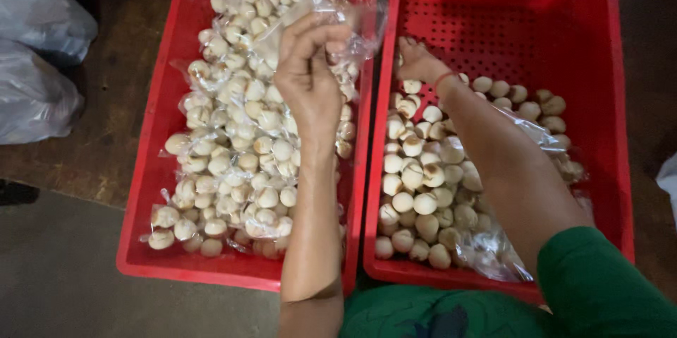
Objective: The person packages small round bakery items by placing them into clear plastic bags from a red crate and then sealing the bags one by one by hand.
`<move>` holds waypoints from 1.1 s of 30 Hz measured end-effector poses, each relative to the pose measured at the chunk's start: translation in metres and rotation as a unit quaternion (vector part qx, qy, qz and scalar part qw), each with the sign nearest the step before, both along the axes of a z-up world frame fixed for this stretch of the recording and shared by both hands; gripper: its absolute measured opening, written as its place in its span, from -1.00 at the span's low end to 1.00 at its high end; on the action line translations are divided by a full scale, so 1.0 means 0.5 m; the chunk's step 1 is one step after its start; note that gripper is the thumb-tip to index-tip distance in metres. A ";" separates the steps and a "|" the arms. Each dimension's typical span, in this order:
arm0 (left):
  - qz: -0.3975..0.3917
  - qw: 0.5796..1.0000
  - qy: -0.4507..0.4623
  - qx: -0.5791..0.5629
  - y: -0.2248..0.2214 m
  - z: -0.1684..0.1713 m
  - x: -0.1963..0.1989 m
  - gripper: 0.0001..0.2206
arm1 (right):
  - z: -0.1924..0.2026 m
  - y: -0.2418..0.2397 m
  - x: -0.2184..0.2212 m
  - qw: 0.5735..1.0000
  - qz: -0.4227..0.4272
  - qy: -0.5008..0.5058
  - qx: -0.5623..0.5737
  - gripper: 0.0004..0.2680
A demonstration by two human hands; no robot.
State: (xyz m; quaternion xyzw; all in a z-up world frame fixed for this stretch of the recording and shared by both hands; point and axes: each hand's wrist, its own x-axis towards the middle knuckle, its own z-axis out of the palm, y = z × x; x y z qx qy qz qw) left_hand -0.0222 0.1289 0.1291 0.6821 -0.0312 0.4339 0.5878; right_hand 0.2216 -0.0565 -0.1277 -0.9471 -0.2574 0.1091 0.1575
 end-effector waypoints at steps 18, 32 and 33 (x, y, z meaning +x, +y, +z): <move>-0.068 0.975 0.122 0.173 -0.092 -0.042 0.016 -0.65 | 0.008 -0.038 -0.182 0.902 -0.142 0.155 0.377 -0.75; -0.213 0.894 0.227 0.323 -0.224 -0.111 -0.001 -0.49 | 0.348 -0.239 -0.428 0.592 -0.092 0.477 0.643 -0.74; -0.202 0.900 0.185 0.340 -0.234 -0.122 -0.003 -0.38 | 0.332 -0.246 -0.430 0.612 -0.154 0.459 0.626 -0.78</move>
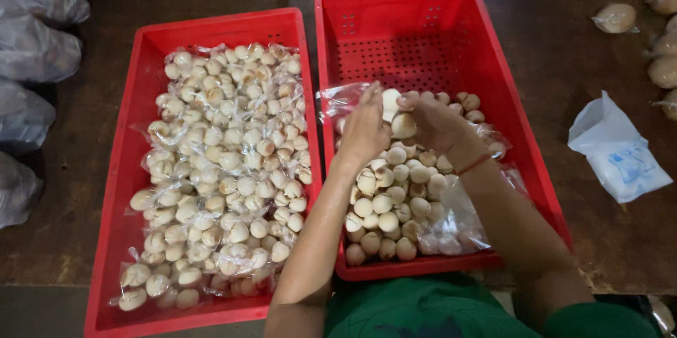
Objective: The person packages small round bakery items by placing them into clear plastic bags from a red crate and then sealing the bags one by one by hand.
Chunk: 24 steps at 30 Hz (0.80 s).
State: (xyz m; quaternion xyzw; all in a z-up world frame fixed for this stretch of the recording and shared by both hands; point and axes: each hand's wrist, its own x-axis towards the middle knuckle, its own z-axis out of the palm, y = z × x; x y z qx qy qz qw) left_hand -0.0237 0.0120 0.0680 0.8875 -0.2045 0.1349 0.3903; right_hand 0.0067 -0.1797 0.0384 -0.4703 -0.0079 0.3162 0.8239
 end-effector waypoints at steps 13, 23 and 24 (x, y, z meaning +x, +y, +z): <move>0.041 0.988 0.145 0.029 0.005 -0.081 0.046 -0.47 | -0.049 -0.026 -0.074 0.936 -0.101 -0.310 -0.135 -0.70; -0.091 0.972 0.098 -0.194 0.067 0.043 0.016 -0.45 | 0.125 0.052 -0.111 0.620 -0.193 -0.650 -0.395 -0.68; -0.104 0.969 0.107 -0.198 0.070 0.052 0.011 -0.43 | 0.131 0.053 -0.114 0.513 -0.197 -0.705 -0.449 -0.66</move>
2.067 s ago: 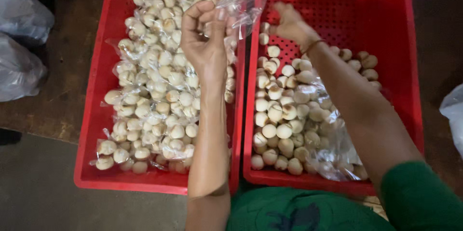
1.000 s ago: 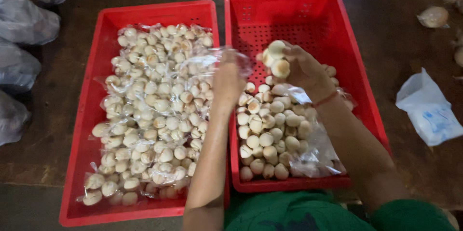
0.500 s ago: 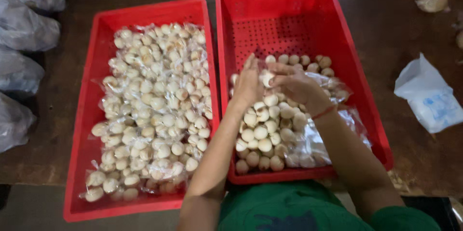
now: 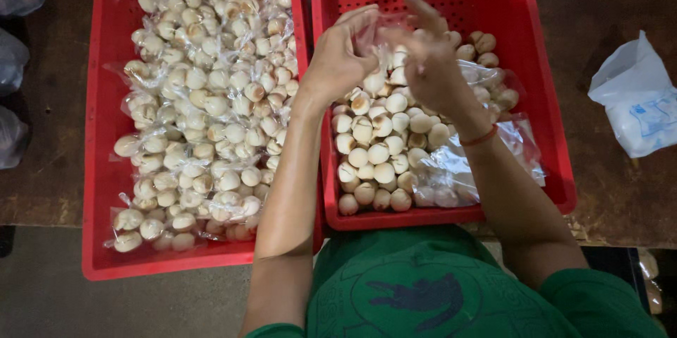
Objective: The person packages small round bakery items by placing them into clear plastic bags from a red crate and then sealing the bags one by one by hand.
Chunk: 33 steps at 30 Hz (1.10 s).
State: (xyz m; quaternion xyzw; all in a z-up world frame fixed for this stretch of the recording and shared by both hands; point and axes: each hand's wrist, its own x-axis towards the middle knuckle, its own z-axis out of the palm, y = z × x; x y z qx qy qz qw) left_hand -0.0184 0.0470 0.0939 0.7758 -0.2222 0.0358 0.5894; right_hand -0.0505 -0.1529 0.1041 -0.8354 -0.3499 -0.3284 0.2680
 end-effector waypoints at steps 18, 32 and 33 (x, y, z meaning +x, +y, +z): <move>-0.048 0.989 0.006 -0.139 0.011 0.098 -0.069 -0.86 | 0.083 -0.075 -0.043 0.694 0.380 0.397 0.466 -0.92; -0.017 0.997 0.062 0.034 -0.034 -0.039 -0.025 -0.80 | 0.011 -0.031 -0.021 0.996 0.086 0.034 0.001 -0.96; -0.068 0.993 0.036 0.085 -0.033 -0.032 -0.024 -0.81 | 0.014 -0.035 -0.011 0.997 0.036 -0.037 -0.066 -0.92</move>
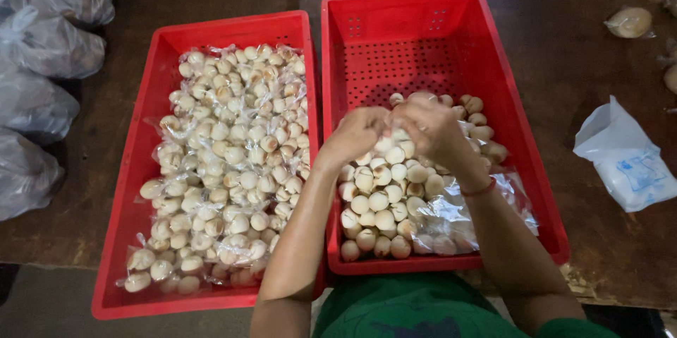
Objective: The person packages small round bakery items by placing them into clear plastic bags from a red crate and then sealing the bags one by one by hand.
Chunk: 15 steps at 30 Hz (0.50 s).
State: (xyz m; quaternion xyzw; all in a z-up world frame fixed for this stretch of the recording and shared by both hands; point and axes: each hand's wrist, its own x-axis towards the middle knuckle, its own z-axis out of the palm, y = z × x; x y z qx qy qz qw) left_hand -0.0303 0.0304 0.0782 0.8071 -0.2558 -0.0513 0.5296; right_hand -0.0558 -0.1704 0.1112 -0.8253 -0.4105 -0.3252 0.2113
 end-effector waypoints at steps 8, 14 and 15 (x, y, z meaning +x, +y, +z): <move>0.150 0.932 -0.322 0.074 -0.051 0.075 -0.062 -0.83 | -0.040 -0.037 0.025 0.738 0.088 0.497 0.448 -0.92; 0.230 0.906 -0.352 0.051 -0.045 0.067 -0.081 -0.91 | -0.010 -0.029 0.006 0.726 0.105 0.538 0.416 -0.88; 0.270 0.937 -0.223 0.017 -0.044 0.058 -0.082 -0.90 | -0.001 -0.019 0.000 0.792 0.104 0.494 0.342 -0.84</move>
